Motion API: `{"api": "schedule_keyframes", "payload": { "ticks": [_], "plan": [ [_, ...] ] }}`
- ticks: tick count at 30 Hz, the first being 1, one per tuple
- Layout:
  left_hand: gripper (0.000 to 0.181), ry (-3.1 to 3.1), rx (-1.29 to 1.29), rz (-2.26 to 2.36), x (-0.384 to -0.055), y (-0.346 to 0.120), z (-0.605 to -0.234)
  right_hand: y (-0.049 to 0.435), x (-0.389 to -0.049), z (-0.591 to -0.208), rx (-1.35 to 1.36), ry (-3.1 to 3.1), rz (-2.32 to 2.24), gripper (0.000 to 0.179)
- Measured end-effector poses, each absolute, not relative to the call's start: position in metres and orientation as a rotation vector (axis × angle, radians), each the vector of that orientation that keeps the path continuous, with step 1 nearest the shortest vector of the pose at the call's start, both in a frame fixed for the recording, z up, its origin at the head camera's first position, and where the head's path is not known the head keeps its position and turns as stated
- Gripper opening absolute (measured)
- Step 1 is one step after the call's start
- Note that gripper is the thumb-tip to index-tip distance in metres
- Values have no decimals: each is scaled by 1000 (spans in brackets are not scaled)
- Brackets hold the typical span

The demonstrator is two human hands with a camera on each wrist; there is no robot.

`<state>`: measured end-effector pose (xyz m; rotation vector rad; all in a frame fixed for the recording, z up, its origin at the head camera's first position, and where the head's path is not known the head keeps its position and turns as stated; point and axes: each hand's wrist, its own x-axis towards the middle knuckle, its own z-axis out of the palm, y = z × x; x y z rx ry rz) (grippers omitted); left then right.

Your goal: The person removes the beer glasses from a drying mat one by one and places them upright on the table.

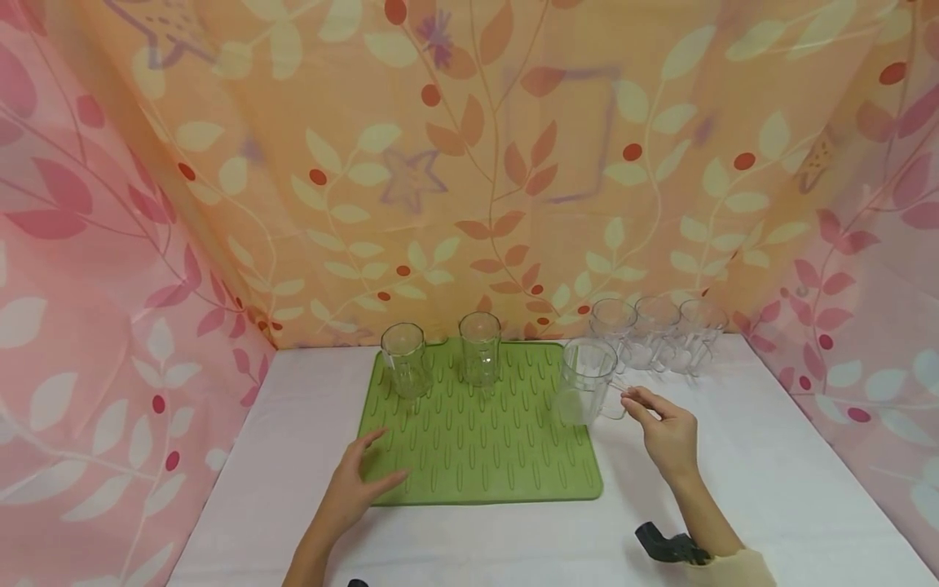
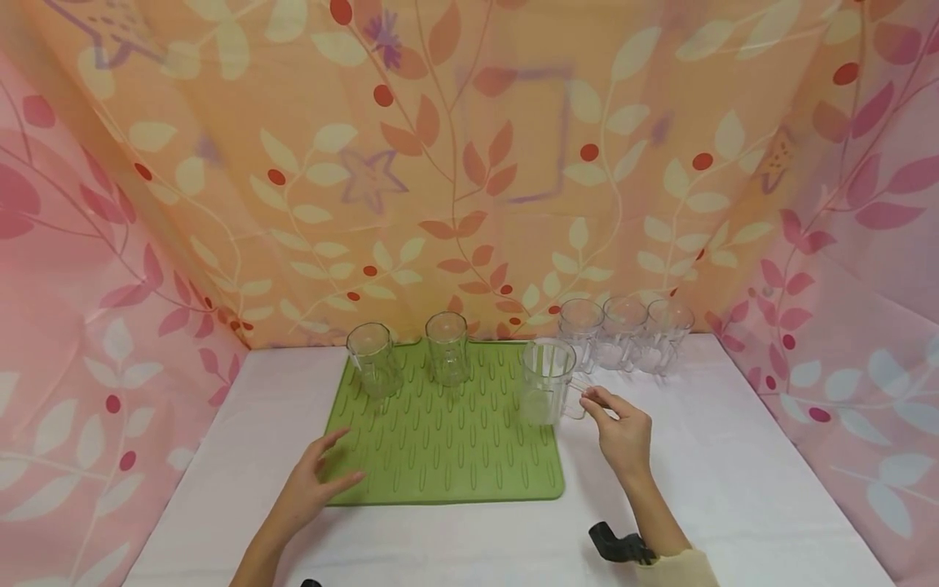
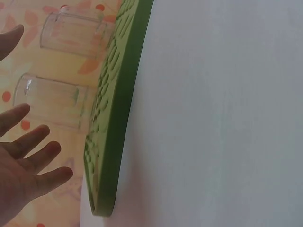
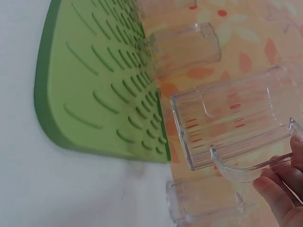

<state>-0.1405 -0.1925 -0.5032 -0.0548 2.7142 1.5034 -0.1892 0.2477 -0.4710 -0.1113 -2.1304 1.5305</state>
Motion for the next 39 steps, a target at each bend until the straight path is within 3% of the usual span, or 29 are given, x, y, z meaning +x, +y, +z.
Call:
{"api": "schedule_keyframes", "payload": {
  "ticks": [14, 39],
  "plan": [
    [100, 2732, -106, 1294, -137, -214, -505, 272, -188, -483, -260, -2084, 1450, 24],
    [105, 2785, -98, 1103, -138, -227, -513, 294, -187, -497, -374, -2055, 1441, 28]
  ]
}}
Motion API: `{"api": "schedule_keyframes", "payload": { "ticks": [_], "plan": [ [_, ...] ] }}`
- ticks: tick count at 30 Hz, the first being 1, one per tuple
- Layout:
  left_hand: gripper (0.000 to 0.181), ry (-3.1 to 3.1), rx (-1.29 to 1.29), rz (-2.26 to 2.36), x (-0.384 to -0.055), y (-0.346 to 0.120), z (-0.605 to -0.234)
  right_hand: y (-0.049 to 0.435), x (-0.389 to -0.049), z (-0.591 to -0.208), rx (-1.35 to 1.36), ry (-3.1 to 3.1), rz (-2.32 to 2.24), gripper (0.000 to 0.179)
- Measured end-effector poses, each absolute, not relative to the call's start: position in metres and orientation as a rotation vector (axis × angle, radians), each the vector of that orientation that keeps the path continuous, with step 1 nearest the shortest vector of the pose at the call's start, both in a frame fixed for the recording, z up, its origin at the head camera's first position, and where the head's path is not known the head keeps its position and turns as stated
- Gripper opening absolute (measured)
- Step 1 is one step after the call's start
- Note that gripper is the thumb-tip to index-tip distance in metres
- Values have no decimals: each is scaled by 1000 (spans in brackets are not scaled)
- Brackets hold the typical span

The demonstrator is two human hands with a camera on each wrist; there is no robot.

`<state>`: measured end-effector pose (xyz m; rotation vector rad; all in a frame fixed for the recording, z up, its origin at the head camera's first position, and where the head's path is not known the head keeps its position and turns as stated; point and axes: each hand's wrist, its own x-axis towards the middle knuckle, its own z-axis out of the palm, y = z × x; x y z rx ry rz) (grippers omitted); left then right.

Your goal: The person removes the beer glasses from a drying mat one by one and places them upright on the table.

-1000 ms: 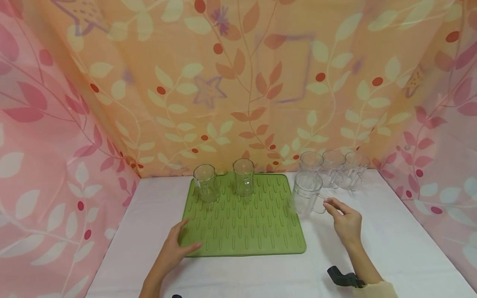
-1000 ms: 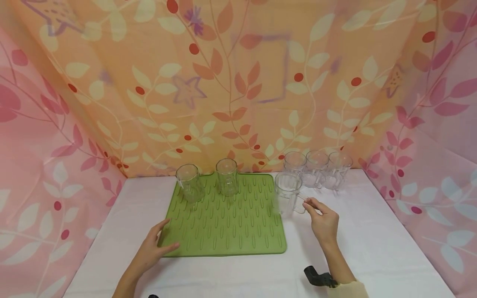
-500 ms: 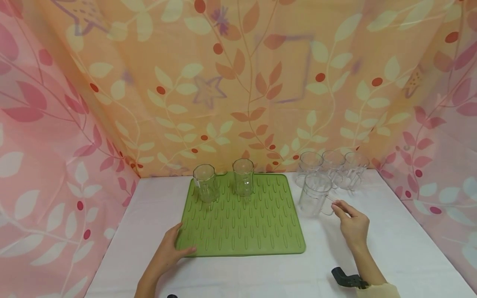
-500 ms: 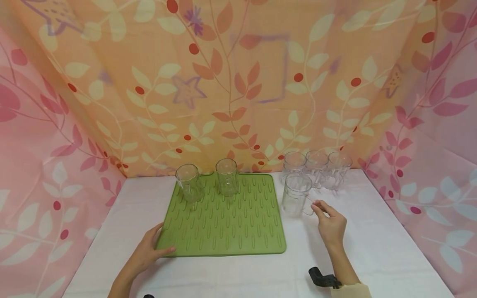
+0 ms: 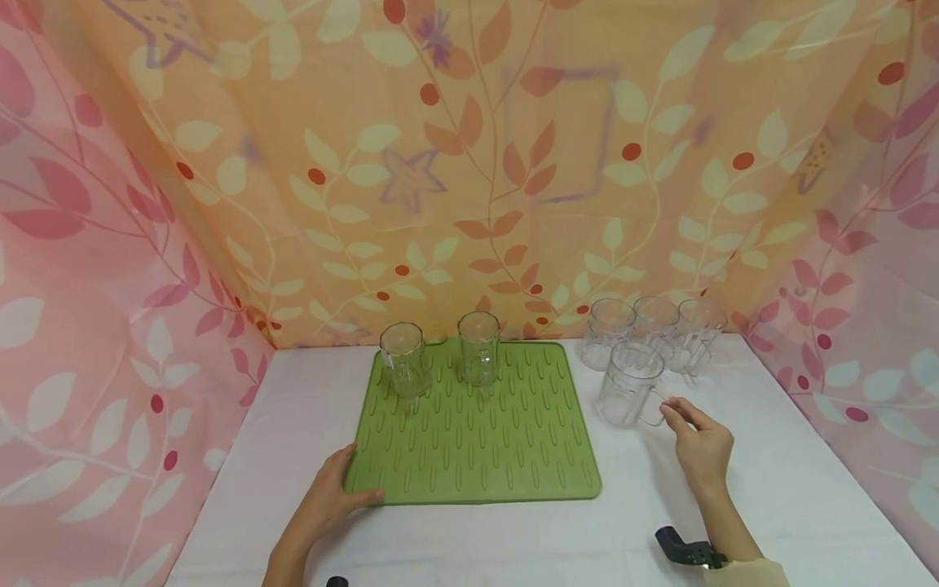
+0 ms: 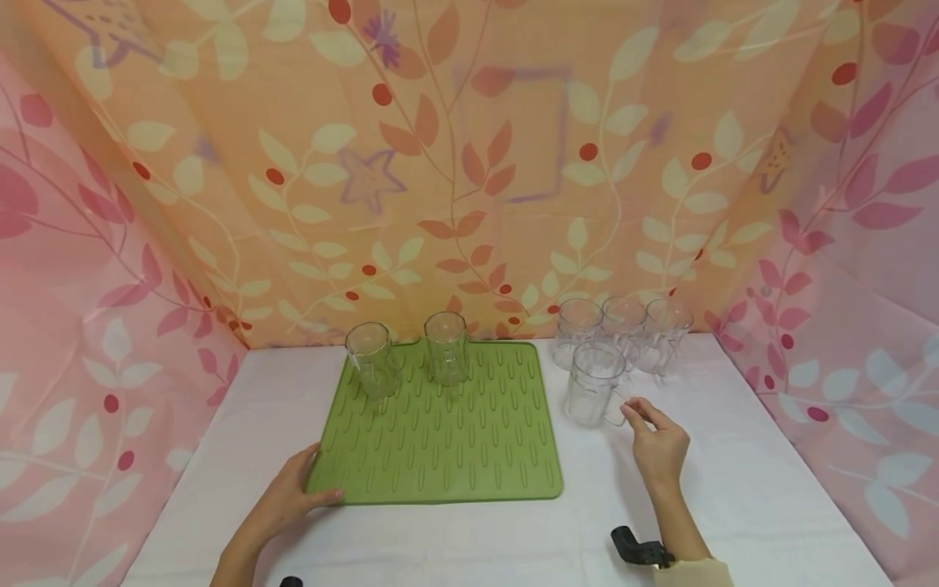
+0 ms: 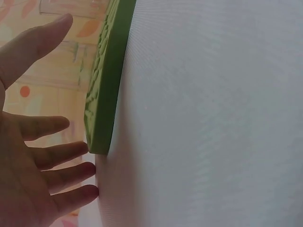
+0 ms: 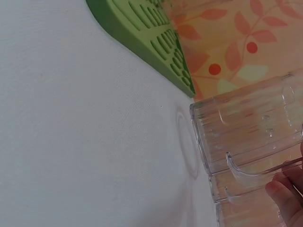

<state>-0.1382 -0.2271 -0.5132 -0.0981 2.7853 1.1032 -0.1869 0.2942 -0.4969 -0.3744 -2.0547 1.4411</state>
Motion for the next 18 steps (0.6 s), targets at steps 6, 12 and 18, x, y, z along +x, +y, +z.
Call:
{"api": "schedule_keyframes", "payload": {
  "ticks": [6, 12, 18],
  "plan": [
    [105, 2814, -79, 1042, -139, -227, -513, 296, -187, -500, -394, -2049, 1441, 29],
    [102, 2810, -72, 1028, -139, -227, -514, 299, -188, -506, -420, -2043, 1421, 29],
    [101, 2822, -68, 973, -140, -229, -517, 301, -188, -510, -424, -2024, 1441, 30]
  ]
}}
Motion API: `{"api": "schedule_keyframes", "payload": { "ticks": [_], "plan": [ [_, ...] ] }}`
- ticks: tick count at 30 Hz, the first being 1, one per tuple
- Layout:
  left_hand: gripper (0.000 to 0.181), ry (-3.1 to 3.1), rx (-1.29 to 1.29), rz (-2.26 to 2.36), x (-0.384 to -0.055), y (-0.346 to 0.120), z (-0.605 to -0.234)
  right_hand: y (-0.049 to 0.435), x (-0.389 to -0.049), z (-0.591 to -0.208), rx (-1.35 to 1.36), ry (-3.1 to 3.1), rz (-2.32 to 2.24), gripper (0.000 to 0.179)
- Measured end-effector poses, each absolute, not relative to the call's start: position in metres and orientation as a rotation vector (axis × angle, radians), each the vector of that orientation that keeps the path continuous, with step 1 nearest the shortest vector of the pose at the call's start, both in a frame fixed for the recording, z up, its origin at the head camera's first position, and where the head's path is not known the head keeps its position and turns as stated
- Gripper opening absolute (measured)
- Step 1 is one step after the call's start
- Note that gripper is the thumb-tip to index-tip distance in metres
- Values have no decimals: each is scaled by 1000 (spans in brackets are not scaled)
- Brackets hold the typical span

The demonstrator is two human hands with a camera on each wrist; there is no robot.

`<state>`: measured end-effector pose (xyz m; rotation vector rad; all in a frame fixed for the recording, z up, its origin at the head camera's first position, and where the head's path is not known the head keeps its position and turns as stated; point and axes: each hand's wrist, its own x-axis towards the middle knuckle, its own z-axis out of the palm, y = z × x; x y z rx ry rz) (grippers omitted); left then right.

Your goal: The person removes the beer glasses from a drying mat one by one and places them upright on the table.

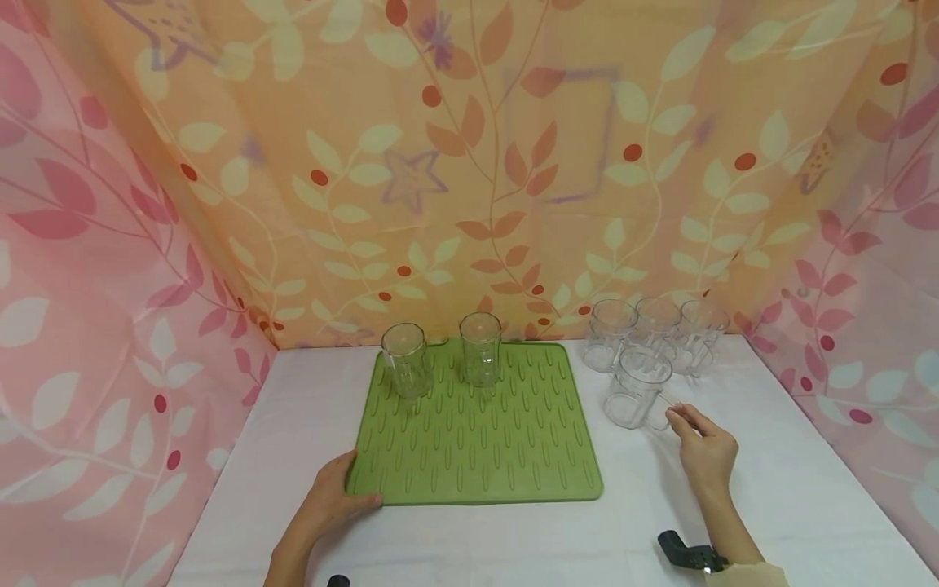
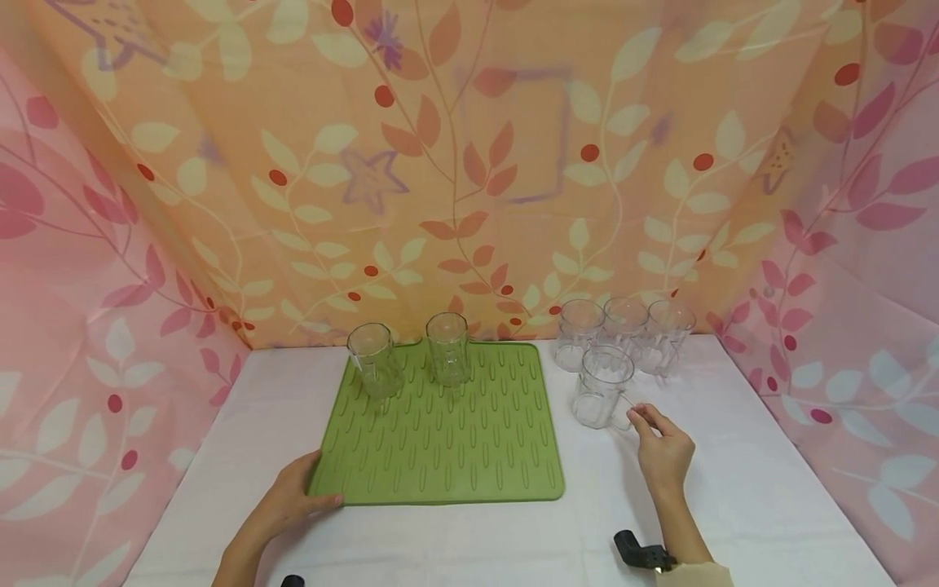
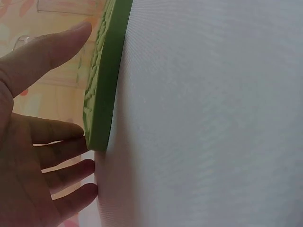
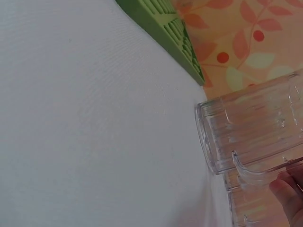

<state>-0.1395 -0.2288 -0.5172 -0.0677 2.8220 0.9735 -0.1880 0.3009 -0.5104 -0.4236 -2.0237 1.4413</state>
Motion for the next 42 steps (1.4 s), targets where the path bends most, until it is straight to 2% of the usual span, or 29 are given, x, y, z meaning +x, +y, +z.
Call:
{"api": "schedule_keyframes", "payload": {
  "ticks": [12, 20, 28, 42],
  "plan": [
    [107, 2811, -86, 939, -139, -230, -522, 304, -186, -518, -420, -2047, 1380, 26],
    [104, 2834, -83, 914, -139, -229, -523, 304, -187, -519, -381, -2062, 1342, 24],
    [103, 2829, -100, 902, -140, -229, -522, 308, -180, -511, -384, -2080, 1327, 38],
    [100, 2844, -111, 908, -141, -226, -520, 307, -175, -486, -336, -1980, 1394, 39]
  ]
}}
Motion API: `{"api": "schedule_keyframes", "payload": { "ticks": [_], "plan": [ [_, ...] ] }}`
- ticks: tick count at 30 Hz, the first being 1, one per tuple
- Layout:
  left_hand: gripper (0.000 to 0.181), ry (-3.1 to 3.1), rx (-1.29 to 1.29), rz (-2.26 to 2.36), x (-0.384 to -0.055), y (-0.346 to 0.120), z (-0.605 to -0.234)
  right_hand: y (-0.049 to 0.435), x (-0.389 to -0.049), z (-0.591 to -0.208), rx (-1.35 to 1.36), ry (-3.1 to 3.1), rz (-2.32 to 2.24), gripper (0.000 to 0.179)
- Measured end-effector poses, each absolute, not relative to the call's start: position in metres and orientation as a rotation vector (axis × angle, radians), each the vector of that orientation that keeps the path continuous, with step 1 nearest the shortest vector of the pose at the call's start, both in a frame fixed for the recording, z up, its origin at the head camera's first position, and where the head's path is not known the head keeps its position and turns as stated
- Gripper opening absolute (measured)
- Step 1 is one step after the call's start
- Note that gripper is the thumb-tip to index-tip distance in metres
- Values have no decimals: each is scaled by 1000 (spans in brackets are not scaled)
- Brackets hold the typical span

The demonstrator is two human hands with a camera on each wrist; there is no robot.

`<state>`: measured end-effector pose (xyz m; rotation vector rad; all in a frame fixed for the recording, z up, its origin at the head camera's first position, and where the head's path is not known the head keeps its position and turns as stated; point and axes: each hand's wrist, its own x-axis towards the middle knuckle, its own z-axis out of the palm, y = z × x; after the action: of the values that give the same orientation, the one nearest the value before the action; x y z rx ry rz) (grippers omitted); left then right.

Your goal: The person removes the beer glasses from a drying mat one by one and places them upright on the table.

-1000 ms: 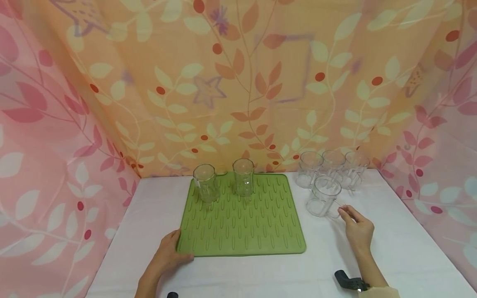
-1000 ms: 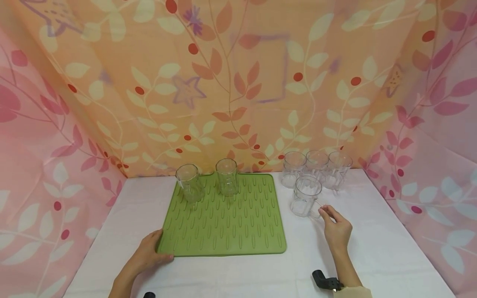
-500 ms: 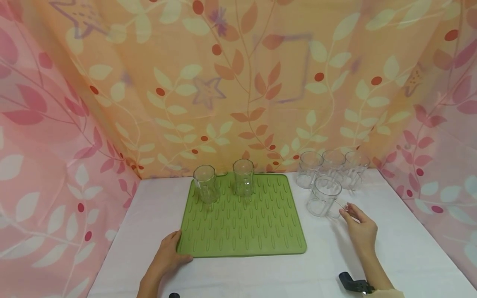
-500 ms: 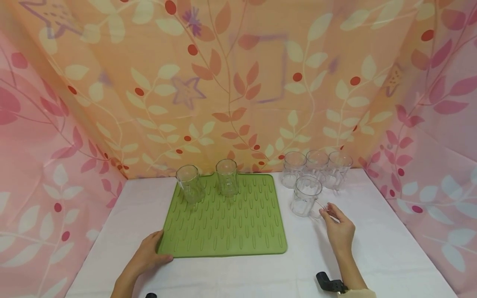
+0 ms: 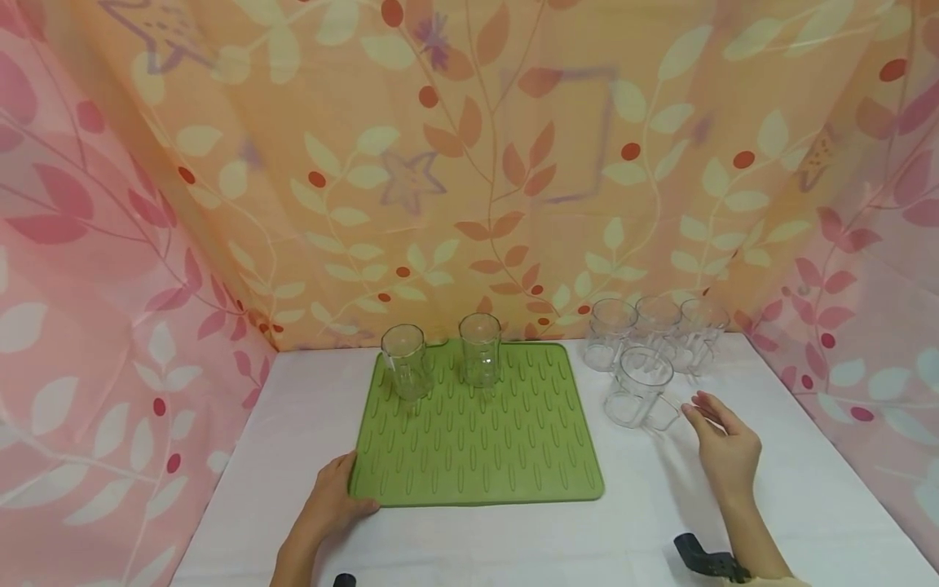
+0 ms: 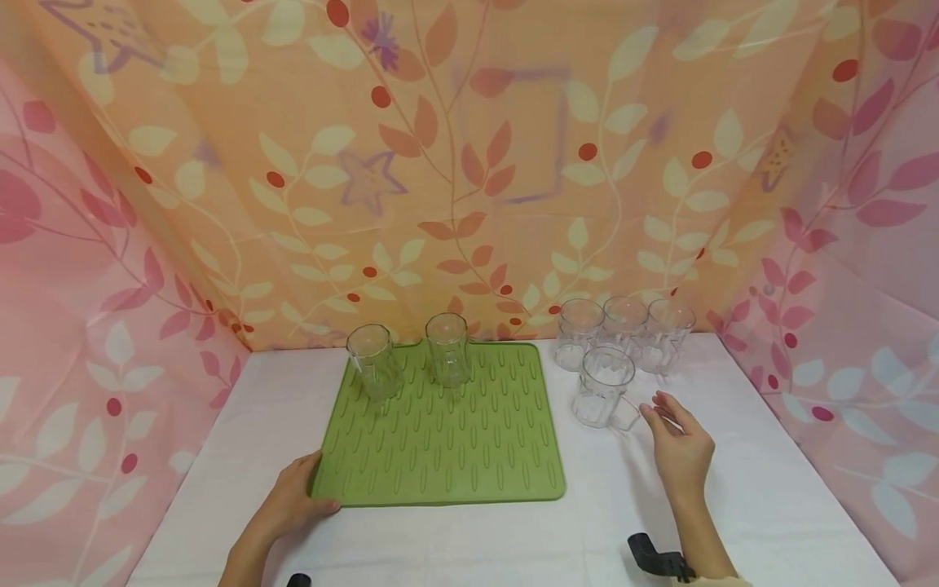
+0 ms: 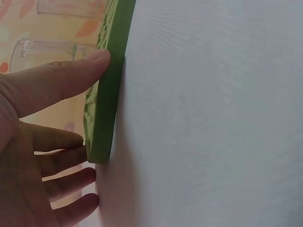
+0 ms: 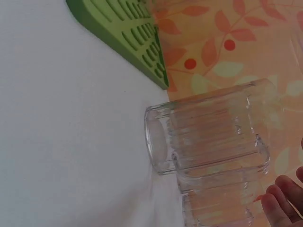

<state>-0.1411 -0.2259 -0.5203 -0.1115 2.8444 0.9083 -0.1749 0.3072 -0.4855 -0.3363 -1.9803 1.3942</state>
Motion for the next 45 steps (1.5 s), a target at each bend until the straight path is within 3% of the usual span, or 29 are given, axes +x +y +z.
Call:
{"api": "schedule_keyframes", "payload": {
  "ticks": [17, 27, 45],
  "plan": [
    [100, 2842, -109, 873, -142, -225, -519, 277, -177, -450, -139, -1891, 1468, 38],
    [99, 2846, -128, 855, -144, -224, -519, 252, -198, -433, 35, -1973, 1552, 36],
    [99, 2830, -153, 854, -144, -222, -518, 179, -239, -459, 168, -2247, 1850, 41]
  ]
}}
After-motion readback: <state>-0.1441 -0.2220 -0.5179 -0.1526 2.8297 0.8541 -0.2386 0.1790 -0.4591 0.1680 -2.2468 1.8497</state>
